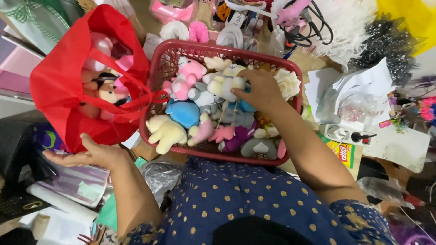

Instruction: The person transfers small stuffed toys from a red tote bag into a red plastic basket. They pick up individual toys, briefly hold them, and place them into the basket, repeating this process for multiple items.

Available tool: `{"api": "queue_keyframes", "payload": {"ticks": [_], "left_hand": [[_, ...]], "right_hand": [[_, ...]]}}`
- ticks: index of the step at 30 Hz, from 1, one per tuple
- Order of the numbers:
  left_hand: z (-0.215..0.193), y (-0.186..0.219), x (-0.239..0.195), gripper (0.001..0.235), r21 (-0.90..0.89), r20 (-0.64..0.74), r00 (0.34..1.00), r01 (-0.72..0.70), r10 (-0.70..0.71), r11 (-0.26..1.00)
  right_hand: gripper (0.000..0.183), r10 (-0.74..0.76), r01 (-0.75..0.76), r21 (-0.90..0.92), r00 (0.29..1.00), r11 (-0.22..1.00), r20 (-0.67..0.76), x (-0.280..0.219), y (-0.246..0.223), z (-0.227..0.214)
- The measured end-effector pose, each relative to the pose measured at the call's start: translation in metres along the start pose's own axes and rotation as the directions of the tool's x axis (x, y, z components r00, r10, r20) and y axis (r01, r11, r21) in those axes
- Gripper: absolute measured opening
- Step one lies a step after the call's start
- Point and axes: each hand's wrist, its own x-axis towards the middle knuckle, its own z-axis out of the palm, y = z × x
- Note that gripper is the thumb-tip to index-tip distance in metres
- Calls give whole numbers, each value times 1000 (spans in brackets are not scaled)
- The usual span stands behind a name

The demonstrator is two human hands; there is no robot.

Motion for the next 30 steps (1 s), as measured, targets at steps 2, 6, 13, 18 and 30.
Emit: {"api": "queue_keyframes", "payload": {"ticks": [2, 6, 13, 18, 30], "left_hand": [[-6, 14, -6, 75, 184, 259, 921, -344, 292, 921], [41, 84, -56, 48, -60, 541, 750, -418, 381, 907], [110, 157, -168, 59, 88, 983, -181, 451, -6, 888], [147, 152, -218, 53, 199, 980, -34, 190, -196, 961], [202, 139, -274, 72, -256, 802, -558, 1, 213, 967]], "right_hand": [[41, 137, -79, 357, 981, 931, -140, -3, -9, -28], [41, 229, -6, 679, 943, 734, -240, -22, -5, -71], [53, -258, 475, 175, 709, 862, -656, -44, -38, -117], [63, -229, 525, 371, 762, 766, -605, -67, -21, -127], [95, 114, 214, 428, 775, 878, -621, -126, 23, -166]]}}
